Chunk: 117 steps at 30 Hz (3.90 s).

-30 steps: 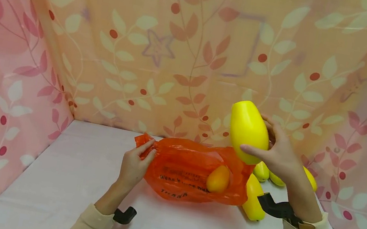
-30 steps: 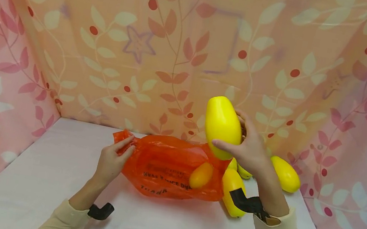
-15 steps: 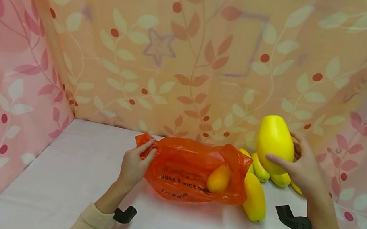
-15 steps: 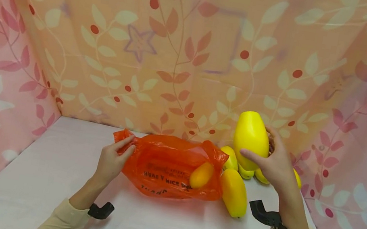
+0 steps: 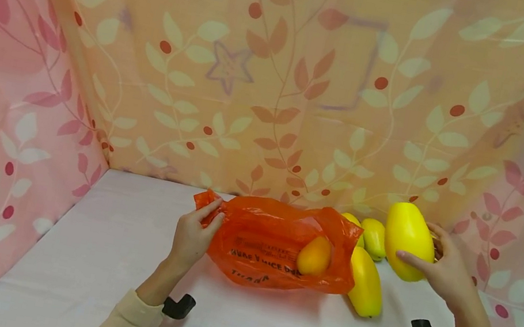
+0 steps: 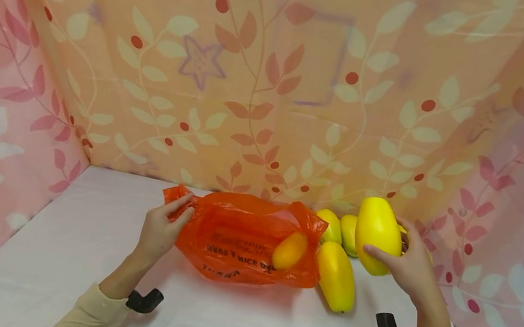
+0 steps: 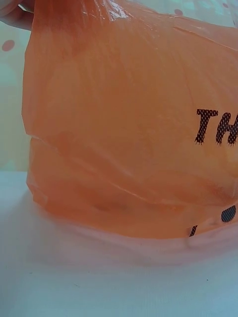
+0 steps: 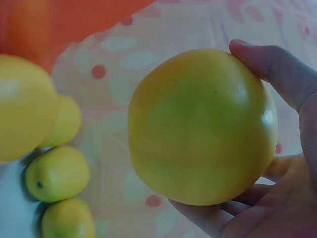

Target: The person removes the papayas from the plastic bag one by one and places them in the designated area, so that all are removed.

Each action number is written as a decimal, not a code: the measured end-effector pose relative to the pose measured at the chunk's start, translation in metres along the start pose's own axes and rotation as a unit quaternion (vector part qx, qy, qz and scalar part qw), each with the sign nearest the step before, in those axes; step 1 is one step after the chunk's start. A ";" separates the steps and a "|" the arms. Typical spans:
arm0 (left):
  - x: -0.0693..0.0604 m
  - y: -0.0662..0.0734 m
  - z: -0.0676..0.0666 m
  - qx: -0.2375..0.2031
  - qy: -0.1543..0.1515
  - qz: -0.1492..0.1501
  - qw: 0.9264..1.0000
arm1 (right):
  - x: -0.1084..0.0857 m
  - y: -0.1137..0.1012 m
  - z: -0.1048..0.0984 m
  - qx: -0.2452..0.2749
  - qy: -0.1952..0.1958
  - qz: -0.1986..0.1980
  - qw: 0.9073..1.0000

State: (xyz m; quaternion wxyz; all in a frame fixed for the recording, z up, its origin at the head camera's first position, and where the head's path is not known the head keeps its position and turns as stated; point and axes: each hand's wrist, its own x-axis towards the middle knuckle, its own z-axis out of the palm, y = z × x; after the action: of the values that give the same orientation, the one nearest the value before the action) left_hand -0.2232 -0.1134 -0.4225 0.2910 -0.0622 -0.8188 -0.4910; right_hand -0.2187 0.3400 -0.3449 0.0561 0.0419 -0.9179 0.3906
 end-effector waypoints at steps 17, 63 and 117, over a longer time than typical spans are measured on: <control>-0.002 0.002 -0.002 -0.009 -0.011 -0.023 1.000 | 0.000 0.062 0.010 -0.004 -0.077 0.071 0.995; -0.003 0.001 -0.001 -0.011 -0.009 -0.011 1.000 | 0.001 0.122 0.031 -0.024 -0.152 0.124 0.980; -0.003 0.002 0.001 -0.022 -0.002 0.005 1.000 | -0.018 -0.002 0.003 -0.030 0.034 -0.066 0.997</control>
State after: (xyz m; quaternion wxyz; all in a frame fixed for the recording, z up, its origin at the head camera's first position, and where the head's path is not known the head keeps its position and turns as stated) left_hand -0.2201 -0.1109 -0.4229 0.2905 -0.0742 -0.8078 -0.5075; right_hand -0.2009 0.3368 -0.3480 0.1141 0.0874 -0.9221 0.3593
